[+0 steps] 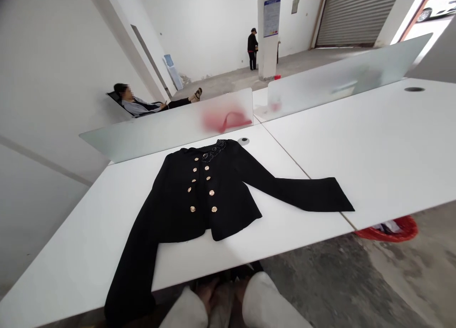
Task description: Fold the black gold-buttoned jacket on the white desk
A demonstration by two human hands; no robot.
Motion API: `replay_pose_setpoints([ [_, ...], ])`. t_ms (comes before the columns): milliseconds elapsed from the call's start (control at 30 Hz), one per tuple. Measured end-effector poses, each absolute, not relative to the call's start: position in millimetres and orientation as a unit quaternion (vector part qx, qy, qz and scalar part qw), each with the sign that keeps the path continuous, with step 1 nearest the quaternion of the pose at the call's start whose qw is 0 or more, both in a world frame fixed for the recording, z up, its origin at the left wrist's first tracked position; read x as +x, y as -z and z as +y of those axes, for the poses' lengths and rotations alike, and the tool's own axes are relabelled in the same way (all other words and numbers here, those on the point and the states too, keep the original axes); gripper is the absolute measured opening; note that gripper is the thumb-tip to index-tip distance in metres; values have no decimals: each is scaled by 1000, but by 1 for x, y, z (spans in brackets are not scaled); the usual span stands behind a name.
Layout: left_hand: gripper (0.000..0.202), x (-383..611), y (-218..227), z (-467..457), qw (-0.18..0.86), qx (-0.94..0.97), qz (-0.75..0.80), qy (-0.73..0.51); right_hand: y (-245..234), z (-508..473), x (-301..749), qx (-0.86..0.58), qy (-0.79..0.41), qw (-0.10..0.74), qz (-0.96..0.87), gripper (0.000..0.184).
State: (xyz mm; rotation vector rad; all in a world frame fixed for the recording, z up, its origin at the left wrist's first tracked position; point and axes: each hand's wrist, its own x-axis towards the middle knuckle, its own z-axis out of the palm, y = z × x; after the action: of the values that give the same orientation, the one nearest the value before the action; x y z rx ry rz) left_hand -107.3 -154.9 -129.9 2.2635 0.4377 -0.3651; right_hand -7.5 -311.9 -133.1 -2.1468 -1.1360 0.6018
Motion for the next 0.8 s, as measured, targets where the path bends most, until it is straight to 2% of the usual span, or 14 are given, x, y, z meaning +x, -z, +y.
replay_pose_setpoints([
  [67, 49, -110, 94, -143, 426, 881, 98, 182, 112, -331, 5, -768, -266, 334, -477, 24],
  [167, 47, -109, 28, -125, 525, 835, -10, 164, 70, -358, 43, -712, -285, 436, -471, 33],
  [233, 42, -97, -2, -117, 498, 866, 31, 42, 50, -367, 76, -780, -161, 468, -383, 36],
  [267, 40, -87, -9, -114, 448, 892, 50, -27, 45, -368, 92, -824, -76, 450, -335, 37],
  [333, 36, -61, -10, -110, 330, 933, 56, -132, 44, -361, 117, -872, 27, 399, -282, 40],
  [433, 31, -21, 6, -108, 224, 958, 42, -174, 52, -339, 131, -875, 31, 381, -298, 39],
  [600, 42, 6, 20, -112, 181, 970, 36, -160, 32, -319, 125, -881, 82, 376, -276, 46],
  [700, 44, -4, 20, -106, 180, 973, 0, -141, 14, -327, 128, -892, 155, 309, -291, 43],
  [800, 45, -30, 23, -88, 158, 975, 1, -154, 15, -342, 130, -914, 150, 203, -319, 42],
])
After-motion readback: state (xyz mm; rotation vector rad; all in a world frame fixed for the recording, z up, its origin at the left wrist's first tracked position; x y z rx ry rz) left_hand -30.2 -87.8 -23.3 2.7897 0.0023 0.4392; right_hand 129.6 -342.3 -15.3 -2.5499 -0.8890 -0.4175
